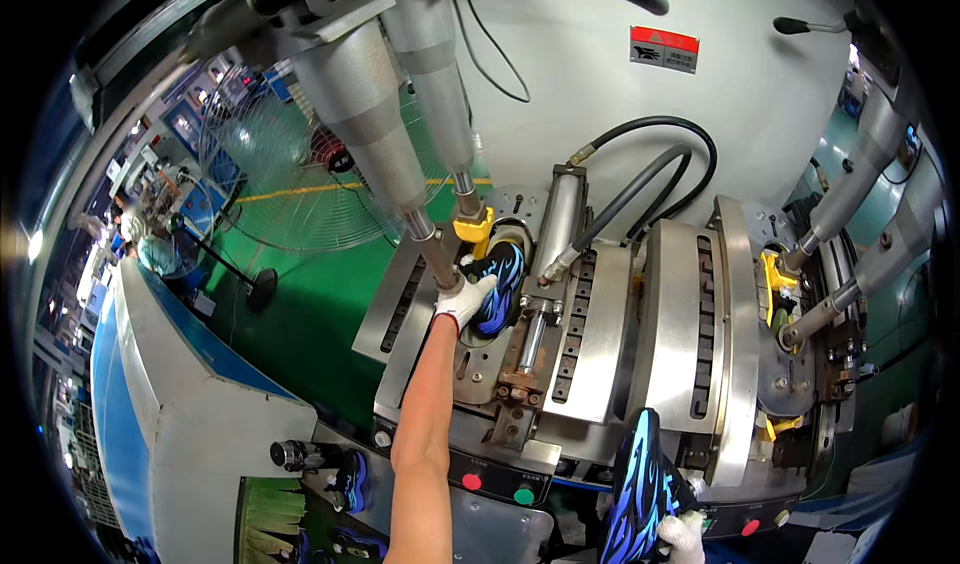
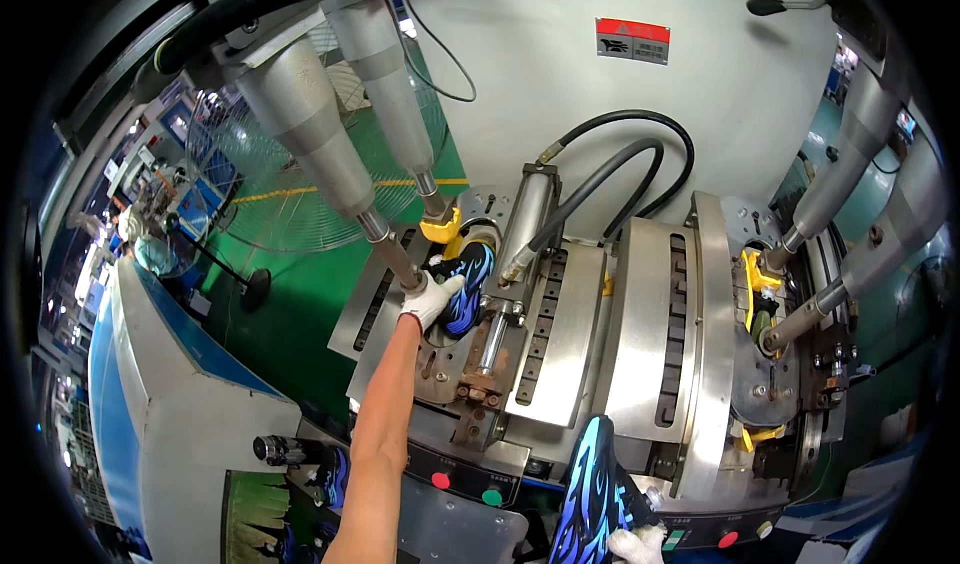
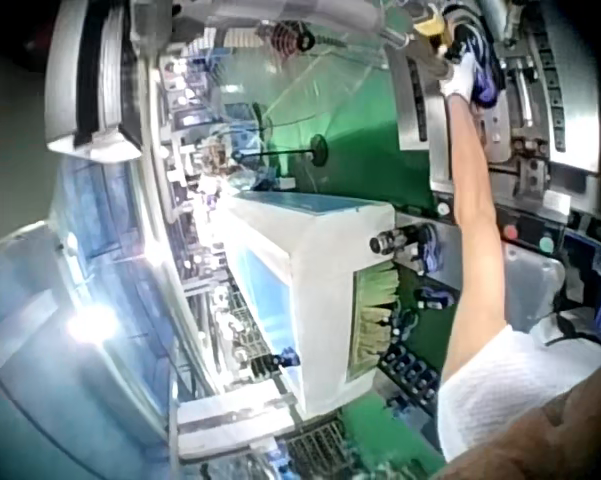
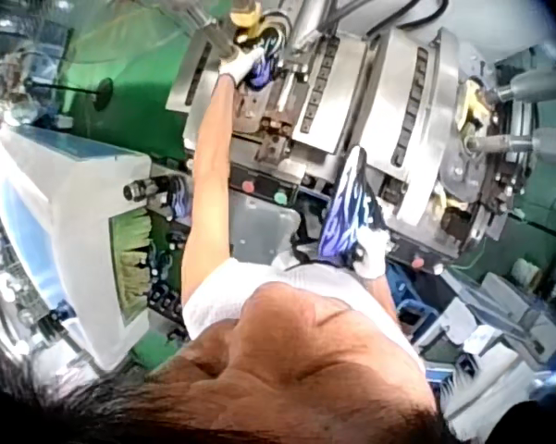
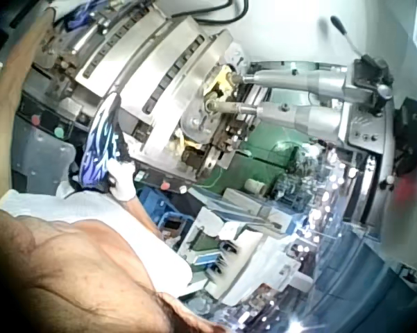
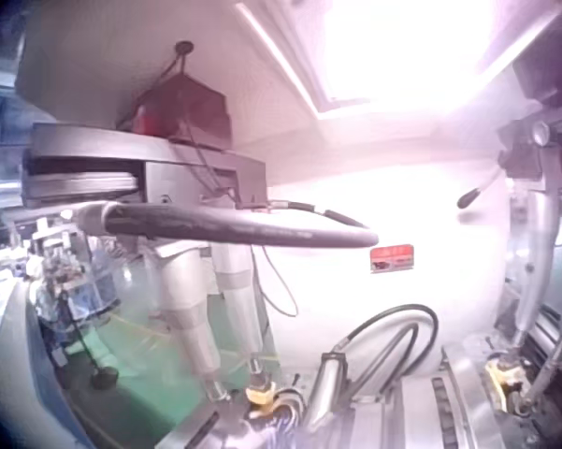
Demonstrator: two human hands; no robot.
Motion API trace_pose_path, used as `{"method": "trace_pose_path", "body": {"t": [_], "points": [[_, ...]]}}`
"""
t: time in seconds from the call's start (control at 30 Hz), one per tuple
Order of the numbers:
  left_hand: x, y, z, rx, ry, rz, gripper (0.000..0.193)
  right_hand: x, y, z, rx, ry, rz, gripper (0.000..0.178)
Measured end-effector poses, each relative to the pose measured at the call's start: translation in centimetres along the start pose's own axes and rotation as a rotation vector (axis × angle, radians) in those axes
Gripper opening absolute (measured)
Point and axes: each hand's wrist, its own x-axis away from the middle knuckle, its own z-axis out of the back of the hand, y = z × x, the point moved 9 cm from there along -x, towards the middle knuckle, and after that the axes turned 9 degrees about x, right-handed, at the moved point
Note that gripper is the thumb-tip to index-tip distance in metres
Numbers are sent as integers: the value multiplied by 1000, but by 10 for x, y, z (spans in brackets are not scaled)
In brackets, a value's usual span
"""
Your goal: The person places shoes into a pressure-molding or heating machine and then transfers them onto a conveyor belt.
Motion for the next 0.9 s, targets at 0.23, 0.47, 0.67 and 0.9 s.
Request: {"method": "trace_pose_path", "body": {"t": [0.23,0.47,0.67,0.9], "points": [[97,-2,83,460,97,103,78,-13,-78,-104,3,-29,57,37],[312,-78,186,622,262,-15,51,-180,-154,-334,47,-334,301,25],[500,-218,153,306,159,485,63,-397,-205,-324,1048,431,651,38],[622,-281,62,69,334,894,54,-461,-178,-350,1198,590,756,25]]}}
